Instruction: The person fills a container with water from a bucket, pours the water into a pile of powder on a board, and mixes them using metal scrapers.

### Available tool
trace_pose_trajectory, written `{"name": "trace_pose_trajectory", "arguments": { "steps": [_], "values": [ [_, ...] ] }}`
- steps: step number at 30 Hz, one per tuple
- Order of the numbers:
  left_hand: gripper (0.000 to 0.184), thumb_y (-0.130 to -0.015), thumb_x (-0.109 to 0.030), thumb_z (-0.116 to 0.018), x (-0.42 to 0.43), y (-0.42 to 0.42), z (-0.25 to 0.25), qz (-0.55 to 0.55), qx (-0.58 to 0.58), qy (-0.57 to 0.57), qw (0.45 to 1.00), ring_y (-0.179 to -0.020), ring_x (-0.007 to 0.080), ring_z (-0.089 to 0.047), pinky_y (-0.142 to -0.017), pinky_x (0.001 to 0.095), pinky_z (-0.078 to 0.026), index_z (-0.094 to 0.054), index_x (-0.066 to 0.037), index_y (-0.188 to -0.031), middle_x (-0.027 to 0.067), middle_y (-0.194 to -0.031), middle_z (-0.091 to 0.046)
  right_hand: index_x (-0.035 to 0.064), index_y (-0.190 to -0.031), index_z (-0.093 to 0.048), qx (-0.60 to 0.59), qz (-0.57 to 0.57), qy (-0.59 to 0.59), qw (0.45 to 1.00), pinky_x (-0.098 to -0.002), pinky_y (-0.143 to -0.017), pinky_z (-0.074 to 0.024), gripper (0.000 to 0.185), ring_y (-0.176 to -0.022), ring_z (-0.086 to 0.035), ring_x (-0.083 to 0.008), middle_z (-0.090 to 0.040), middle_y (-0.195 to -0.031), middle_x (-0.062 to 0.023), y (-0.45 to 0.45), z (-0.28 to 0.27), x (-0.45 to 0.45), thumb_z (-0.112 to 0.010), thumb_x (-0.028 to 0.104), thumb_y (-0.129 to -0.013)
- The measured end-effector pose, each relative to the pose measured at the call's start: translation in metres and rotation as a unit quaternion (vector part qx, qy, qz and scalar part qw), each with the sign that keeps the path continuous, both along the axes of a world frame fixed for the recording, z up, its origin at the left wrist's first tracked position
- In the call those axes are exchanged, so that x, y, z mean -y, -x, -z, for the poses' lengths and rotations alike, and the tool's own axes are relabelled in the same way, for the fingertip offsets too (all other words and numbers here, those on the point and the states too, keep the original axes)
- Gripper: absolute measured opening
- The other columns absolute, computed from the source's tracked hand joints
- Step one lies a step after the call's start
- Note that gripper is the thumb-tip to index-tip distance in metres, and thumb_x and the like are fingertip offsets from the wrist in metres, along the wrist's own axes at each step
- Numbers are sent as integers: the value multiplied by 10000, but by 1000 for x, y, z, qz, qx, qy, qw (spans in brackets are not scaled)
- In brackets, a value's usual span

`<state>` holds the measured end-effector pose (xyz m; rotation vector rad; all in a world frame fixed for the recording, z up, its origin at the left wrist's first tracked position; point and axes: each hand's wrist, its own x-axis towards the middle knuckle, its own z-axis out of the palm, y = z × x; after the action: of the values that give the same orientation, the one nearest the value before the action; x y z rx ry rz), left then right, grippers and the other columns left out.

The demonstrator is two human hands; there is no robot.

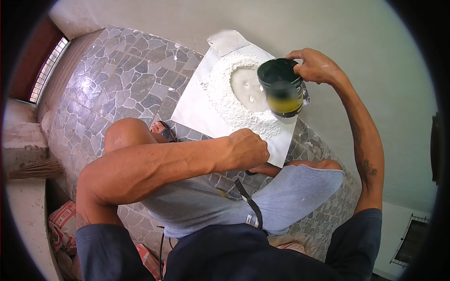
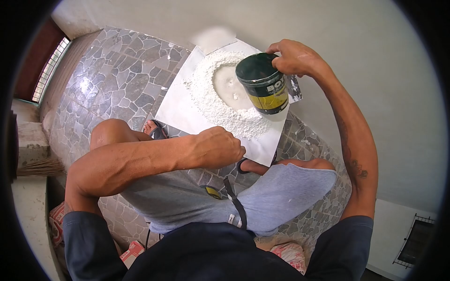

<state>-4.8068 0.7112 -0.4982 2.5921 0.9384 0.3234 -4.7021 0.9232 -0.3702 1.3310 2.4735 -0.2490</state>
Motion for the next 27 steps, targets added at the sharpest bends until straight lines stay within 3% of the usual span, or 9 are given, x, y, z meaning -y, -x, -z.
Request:
{"name": "trace_pose_trajectory", "arguments": {
  "steps": [27],
  "values": [
    [145, -835, -81, -596, -3, 0, 2, 0, -3, 1, 1000, -806, 324, -738, -706, 411, -599, -707, 10, -856, 179, -794, -721, 73, -1331, -623, 36, -15, 21, 999, -325, -407, -446, 637, -451, -512, -149, -563, -588, -70, 5, -12, -3, -525, 118, -702]
  ]
}}
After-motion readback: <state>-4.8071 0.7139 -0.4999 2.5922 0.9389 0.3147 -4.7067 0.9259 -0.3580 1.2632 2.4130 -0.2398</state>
